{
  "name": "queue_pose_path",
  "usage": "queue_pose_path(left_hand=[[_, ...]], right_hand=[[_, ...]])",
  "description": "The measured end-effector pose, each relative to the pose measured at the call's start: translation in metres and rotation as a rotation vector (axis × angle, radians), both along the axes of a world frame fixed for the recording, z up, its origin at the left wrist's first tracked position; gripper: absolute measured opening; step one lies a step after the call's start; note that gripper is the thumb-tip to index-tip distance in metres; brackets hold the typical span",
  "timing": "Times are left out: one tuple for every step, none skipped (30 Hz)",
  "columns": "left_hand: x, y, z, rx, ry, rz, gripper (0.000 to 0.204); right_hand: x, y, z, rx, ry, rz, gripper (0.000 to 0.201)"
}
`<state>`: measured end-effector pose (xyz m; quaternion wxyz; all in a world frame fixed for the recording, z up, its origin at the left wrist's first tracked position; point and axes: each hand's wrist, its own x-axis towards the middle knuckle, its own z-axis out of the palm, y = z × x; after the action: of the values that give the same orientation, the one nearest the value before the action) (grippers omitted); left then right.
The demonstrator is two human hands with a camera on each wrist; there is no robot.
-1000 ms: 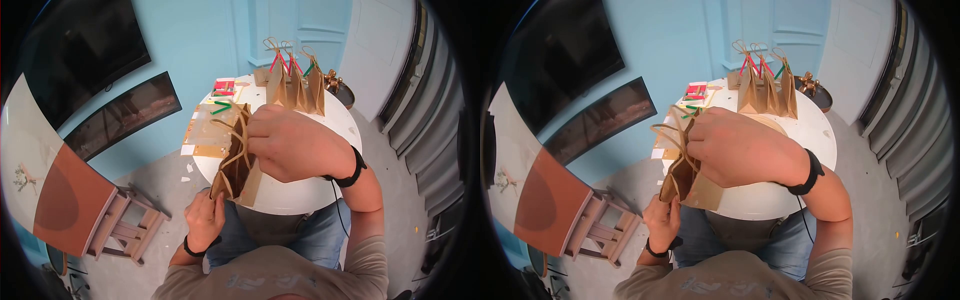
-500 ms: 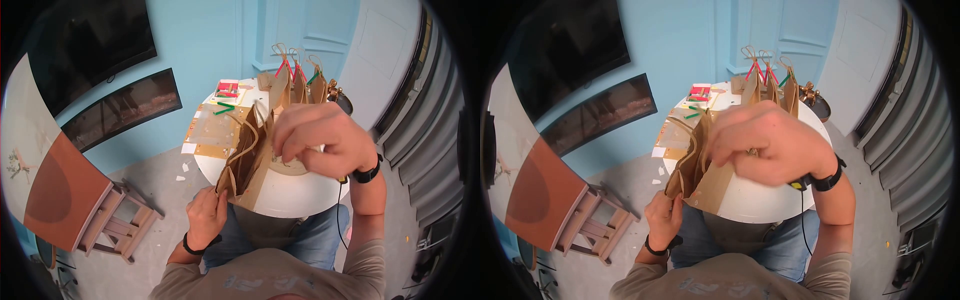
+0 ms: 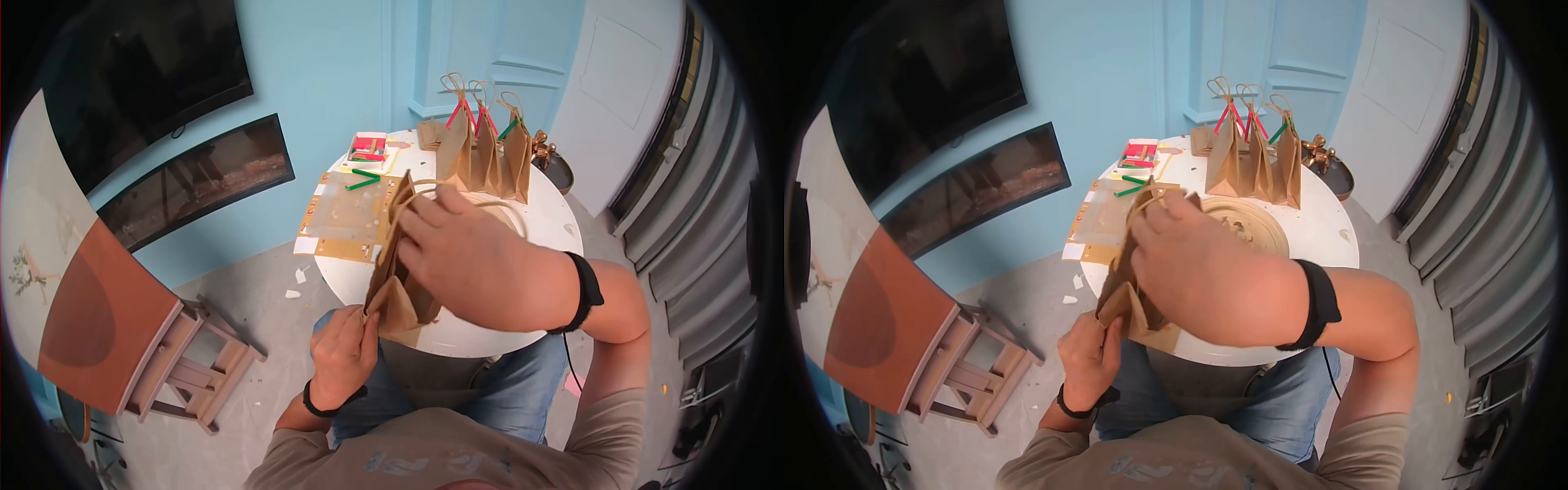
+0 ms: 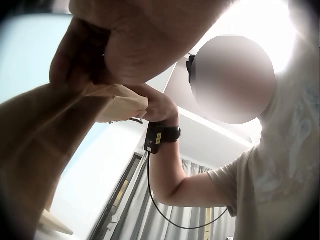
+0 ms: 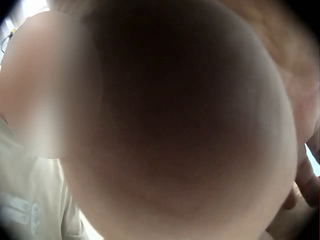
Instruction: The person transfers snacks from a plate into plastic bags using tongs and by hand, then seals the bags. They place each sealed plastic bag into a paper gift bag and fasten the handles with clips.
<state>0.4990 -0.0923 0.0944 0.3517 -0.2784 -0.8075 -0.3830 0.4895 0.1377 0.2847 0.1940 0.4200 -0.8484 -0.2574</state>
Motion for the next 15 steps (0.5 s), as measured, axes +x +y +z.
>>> queue_pose_path(left_hand=[[0.0,0.0,0.0,0.002,-0.001,0.0,0.014],[0.0,0.001,0.0,0.002,0.004,-0.001,0.015],[-0.001,0.001,0.0,0.002,0.011,-0.003,0.015],[0.0,0.001,0.001,0.003,0.011,-0.003,0.015],[0.001,0.001,0.002,-0.005,0.012,-0.009,0.015],[0.001,0.002,0.002,-0.013,0.012,-0.015,0.016],[0.001,0.002,0.002,-0.012,0.012,-0.017,0.016],[0.0,0.002,0.001,-0.007,0.011,-0.026,0.017],[0.0,0.002,0.0,-0.003,0.011,-0.036,0.018],[0.0,0.002,-0.001,-0.003,0.012,-0.036,0.018],[0.0,0.002,-0.003,-0.006,0.006,-0.044,0.019],[0.0,0.001,-0.003,-0.009,0.0,-0.052,0.021],[-0.001,0.002,-0.004,-0.008,0.001,-0.053,0.021],[-0.001,0.002,-0.005,0.012,0.001,-0.068,0.021],[-0.002,0.001,-0.005,0.032,0.001,-0.082,0.021]], right_hand=[[0.002,-0.006,-0.003,-0.011,-0.051,-0.024,0.025],[0.002,-0.011,-0.006,-0.022,-0.101,-0.047,0.029],[0.0,-0.015,-0.007,-0.021,-0.101,-0.048,0.029],[-0.003,-0.019,-0.009,0.015,-0.2,-0.113,0.029],[-0.006,-0.02,-0.012,0.05,-0.299,-0.179,0.029],[-0.01,-0.019,-0.015,0.05,-0.299,-0.181,0.029],[-0.016,-0.017,-0.018,0.077,-0.242,-0.131,0.023],[-0.023,-0.014,-0.023,0.104,-0.184,-0.082,0.017],[-0.029,-0.011,-0.029,0.104,-0.184,-0.083,0.017],[-0.037,-0.007,-0.037,0.005,-0.291,-0.05,0.01],[-0.045,-0.002,-0.047,-0.096,-0.398,-0.017,0.006],[-0.054,0.004,-0.058,-0.245,-0.411,0.104,0.012],[-0.056,0.004,-0.057,-0.245,-0.41,0.104,0.012],[-0.058,0.003,-0.055,-0.233,-0.476,0.114,0.012],[-0.061,0.002,-0.053,-0.221,-0.541,0.126,0.013]])
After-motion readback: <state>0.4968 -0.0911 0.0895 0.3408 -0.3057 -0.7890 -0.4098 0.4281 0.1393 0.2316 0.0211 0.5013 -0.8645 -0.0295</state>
